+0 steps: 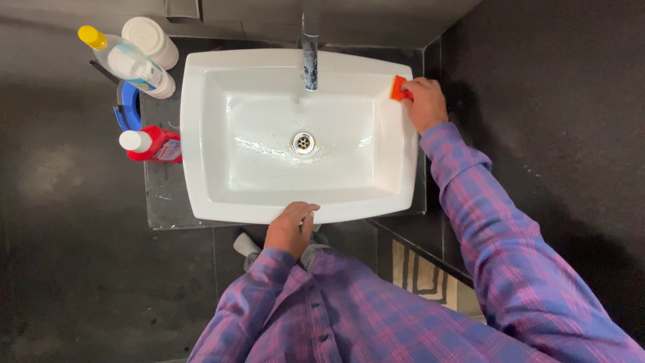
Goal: The person applies liquid soap to a sponge and scrubs the interior of a white bathroom sink. They then rinse the sponge under running water and continue wiping the sink basin and faucet area.
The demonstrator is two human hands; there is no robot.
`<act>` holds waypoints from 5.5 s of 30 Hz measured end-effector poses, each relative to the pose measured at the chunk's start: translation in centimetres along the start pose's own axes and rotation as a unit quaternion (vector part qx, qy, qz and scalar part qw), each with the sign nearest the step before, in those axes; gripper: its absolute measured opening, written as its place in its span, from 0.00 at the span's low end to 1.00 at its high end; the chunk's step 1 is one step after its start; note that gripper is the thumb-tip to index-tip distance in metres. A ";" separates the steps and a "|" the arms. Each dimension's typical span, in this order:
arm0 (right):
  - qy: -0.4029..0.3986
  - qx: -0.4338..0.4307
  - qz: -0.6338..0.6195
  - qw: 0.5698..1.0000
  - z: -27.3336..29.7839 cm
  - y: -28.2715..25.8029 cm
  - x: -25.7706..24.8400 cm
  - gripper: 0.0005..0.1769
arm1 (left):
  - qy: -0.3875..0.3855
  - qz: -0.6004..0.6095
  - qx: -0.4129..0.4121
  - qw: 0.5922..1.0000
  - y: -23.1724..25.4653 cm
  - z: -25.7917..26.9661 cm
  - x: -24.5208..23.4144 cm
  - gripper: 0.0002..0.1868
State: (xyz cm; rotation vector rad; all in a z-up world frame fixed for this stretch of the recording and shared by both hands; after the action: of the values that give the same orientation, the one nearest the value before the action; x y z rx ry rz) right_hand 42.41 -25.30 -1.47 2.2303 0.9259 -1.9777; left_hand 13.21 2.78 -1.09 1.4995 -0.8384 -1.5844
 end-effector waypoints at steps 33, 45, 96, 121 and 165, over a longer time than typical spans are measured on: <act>-0.241 -0.038 0.293 0.925 11.1 -4.9 13.4 0.06 | 0.103 -0.036 -0.062 0.992 -3.0 2.7 -5.5 0.12; -0.210 0.049 -0.002 0.976 11.2 -12.5 22.2 0.16 | 0.157 -0.058 -0.079 0.983 -5.5 6.3 -10.9 0.10; -0.290 -0.086 -0.193 0.933 12.0 -35.6 18.3 0.19 | 0.091 -0.030 -0.020 0.995 -10.2 6.7 -21.9 0.09; -0.090 -0.102 -0.163 0.977 12.7 -44.2 14.0 0.16 | 0.104 0.002 -0.062 0.993 -14.3 11.0 -24.7 0.10; -0.086 -0.192 -0.181 0.961 -5.8 -42.0 17.7 0.13 | 0.170 0.020 -0.170 0.970 -11.4 5.3 -23.5 0.10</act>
State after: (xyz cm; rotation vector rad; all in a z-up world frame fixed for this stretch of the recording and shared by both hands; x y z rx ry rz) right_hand 29.65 18.82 -1.33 1.7474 1.6220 -1.8642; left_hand 6.76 28.56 0.63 1.4347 -0.3771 -1.3096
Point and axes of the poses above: each hand's wrist, its own z-axis away from the middle knuckle, its own x-axis out of the palm, y = z × x, the point moved 10 cm from there along -z, towards the middle knuckle, and after that the axes turned 1 degree about -z, right-handed, at the moved point
